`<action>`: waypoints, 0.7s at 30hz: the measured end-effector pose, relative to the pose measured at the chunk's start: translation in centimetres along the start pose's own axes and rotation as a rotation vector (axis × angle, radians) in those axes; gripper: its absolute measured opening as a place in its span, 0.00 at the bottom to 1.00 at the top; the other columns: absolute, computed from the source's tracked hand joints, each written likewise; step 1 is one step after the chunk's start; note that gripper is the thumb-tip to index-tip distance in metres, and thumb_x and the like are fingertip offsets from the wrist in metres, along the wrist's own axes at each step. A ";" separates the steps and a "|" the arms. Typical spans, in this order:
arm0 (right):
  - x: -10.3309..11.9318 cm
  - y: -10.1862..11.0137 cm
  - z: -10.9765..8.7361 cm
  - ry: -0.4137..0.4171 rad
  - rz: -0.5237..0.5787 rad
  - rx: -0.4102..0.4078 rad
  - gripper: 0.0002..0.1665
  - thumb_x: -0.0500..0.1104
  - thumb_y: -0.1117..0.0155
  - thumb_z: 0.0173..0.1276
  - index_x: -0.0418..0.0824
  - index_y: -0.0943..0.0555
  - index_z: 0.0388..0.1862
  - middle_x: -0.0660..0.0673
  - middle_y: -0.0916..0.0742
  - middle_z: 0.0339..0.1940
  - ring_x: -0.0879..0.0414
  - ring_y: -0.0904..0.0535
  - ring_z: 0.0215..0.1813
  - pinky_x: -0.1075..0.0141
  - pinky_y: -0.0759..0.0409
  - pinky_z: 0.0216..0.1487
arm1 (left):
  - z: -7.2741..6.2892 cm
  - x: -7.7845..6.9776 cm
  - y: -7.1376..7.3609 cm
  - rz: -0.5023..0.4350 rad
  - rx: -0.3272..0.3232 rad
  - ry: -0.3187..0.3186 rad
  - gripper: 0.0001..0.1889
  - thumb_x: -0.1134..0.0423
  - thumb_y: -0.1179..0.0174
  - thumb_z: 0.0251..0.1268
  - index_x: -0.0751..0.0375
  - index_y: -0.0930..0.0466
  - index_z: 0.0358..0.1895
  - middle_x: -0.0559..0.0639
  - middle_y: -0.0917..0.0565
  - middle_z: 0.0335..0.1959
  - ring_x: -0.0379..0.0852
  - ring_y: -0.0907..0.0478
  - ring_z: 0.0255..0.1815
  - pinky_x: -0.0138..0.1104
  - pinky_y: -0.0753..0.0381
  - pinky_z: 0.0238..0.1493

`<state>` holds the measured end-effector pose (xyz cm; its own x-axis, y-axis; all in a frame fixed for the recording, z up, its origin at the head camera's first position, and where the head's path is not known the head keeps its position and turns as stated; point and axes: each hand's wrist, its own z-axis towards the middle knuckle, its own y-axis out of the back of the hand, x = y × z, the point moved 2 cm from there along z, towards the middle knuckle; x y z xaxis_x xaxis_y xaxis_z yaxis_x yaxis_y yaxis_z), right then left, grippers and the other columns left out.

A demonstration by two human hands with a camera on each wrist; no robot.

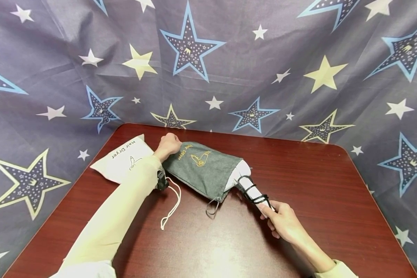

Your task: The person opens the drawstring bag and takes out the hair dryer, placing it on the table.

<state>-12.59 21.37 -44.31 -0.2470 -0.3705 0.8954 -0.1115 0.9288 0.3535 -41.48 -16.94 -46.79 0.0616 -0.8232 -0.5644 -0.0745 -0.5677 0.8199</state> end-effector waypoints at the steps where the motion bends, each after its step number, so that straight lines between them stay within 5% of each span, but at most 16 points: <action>1: 0.0 0.0 0.0 -0.002 0.001 -0.002 0.19 0.49 0.36 0.80 0.34 0.20 0.34 0.47 0.26 0.14 0.57 0.34 0.15 0.67 0.34 0.14 | -0.7 -0.6 0.4 -0.004 0.009 0.000 0.17 0.63 0.45 0.67 0.52 0.30 0.17 0.50 0.27 0.20 0.53 0.28 0.32 0.41 0.27 0.36; 2: 0.0 0.0 0.0 -0.005 0.002 -0.004 0.19 0.49 0.36 0.80 0.34 0.20 0.35 0.47 0.26 0.14 0.57 0.34 0.15 0.67 0.34 0.14 | -1.4 -1.2 0.8 -0.009 0.018 0.009 0.17 0.63 0.45 0.68 0.53 0.30 0.18 0.50 0.26 0.21 0.53 0.27 0.33 0.42 0.26 0.37; 9: -0.1 0.1 -0.1 -0.004 0.013 -0.010 0.19 0.48 0.36 0.80 0.33 0.20 0.35 0.47 0.26 0.14 0.57 0.34 0.15 0.67 0.34 0.15 | 1.7 1.1 -0.8 0.012 -0.009 -0.004 0.17 0.65 0.48 0.62 0.50 0.32 0.14 0.47 0.31 0.16 0.51 0.32 0.27 0.39 0.30 0.31; 13: -0.2 0.2 0.0 -0.007 0.021 -0.013 0.18 0.48 0.37 0.80 0.33 0.20 0.36 0.47 0.25 0.15 0.57 0.34 0.16 0.67 0.34 0.14 | 0.6 0.1 -0.2 0.002 0.016 0.038 0.16 0.65 0.48 0.67 0.55 0.30 0.18 0.51 0.28 0.20 0.54 0.29 0.32 0.42 0.27 0.36; 17: -0.3 0.3 0.0 -0.013 0.034 -0.017 0.18 0.47 0.38 0.81 0.32 0.20 0.39 0.46 0.23 0.18 0.58 0.34 0.16 0.68 0.34 0.15 | 0.6 0.3 0.0 0.005 0.002 0.035 0.18 0.66 0.50 0.67 0.53 0.33 0.16 0.48 0.34 0.16 0.50 0.34 0.26 0.41 0.30 0.32; 21: -0.3 0.4 0.0 -0.012 0.054 -0.020 0.18 0.47 0.38 0.81 0.30 0.20 0.41 0.43 0.21 0.22 0.59 0.34 0.17 0.68 0.34 0.15 | -1.5 -1.2 1.1 -0.010 -0.003 0.034 0.19 0.67 0.51 0.68 0.54 0.34 0.16 0.48 0.35 0.17 0.50 0.36 0.26 0.40 0.30 0.33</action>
<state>-12.55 21.85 -44.43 -0.2640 -0.3196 0.9100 -0.0783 0.9475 0.3100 -40.17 -16.58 -45.05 0.0965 -0.8166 -0.5690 -0.0703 -0.5759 0.8145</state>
